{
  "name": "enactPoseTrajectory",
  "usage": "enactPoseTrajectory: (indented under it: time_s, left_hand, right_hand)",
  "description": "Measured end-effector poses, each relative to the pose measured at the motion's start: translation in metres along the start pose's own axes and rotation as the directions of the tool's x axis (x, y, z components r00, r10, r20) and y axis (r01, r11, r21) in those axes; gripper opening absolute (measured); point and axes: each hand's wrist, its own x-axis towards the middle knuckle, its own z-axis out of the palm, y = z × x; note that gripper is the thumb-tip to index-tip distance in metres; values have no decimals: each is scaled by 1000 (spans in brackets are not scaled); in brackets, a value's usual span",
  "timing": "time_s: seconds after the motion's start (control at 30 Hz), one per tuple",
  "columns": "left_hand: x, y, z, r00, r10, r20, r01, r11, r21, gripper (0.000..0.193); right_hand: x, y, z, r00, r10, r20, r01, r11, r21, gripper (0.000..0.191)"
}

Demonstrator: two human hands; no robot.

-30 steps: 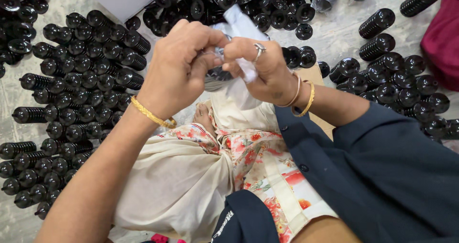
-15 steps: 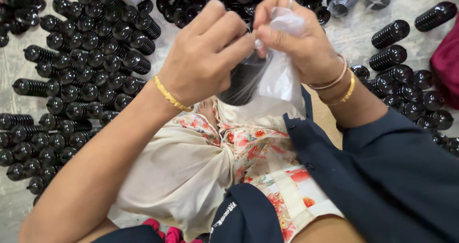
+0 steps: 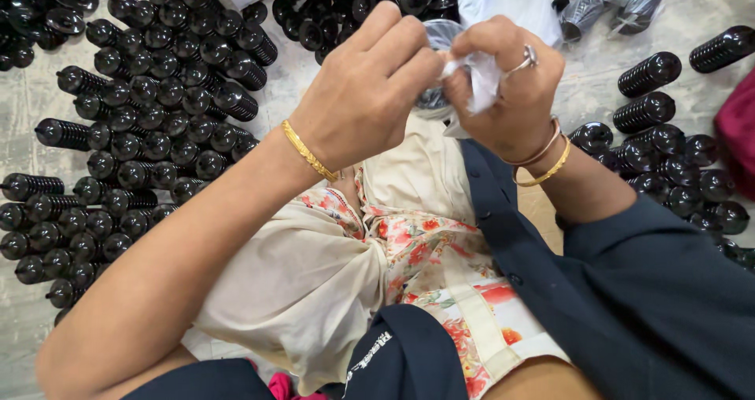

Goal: The person sits on the floor and packs black plastic parts one at a time into small clear plastic bags, twisting the bag closed and placing the bagged part aside with other finished bags.

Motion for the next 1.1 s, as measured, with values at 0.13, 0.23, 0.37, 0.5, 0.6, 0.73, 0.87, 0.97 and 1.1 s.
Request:
enactPoseTrajectory:
  time_s: [0.13,0.23,0.37,0.5,0.6,0.73,0.87,0.97,1.1]
  left_hand:
    - [2,0,-3,999,48,-24,-48,998,36,23]
    - [2,-1,-4,994,103,-26,-100,991,84,27]
    - [-1,-3,-6,989,143,-32,-137,979,152,26]
    - [-3,-2,-4,994,106,-25,-100,980,172,19]
    - [-3,0,-3,998,57,-30,-53,991,121,17]
    - [-1,0,-3,997,-37,-75,36,999,-12,19]
    - [0,-4,0,990,-132,-57,117,970,-214,15]
    - [-2,-7,1,984,-176,-18,161,935,-317,17]
    - [-5,-9,0,967,-250,38,242,869,-431,15]
  right_hand:
    - [-9,4,-1,984,174,45,-179,970,162,17]
    - [-10,10,-3,936,319,149,-352,826,440,15]
    - [-3,15,-12,811,445,381,-564,416,713,20]
    - [0,13,-20,797,424,431,-585,362,726,23]
    - [-2,13,-20,789,440,429,-606,438,664,22]
    - [-6,16,-15,800,414,435,-598,608,522,18]
    - [-9,18,-6,865,339,370,-498,675,544,11]
    - [-13,18,-3,870,385,308,-481,524,703,14]
    - [-12,24,-5,852,427,304,-463,343,817,14]
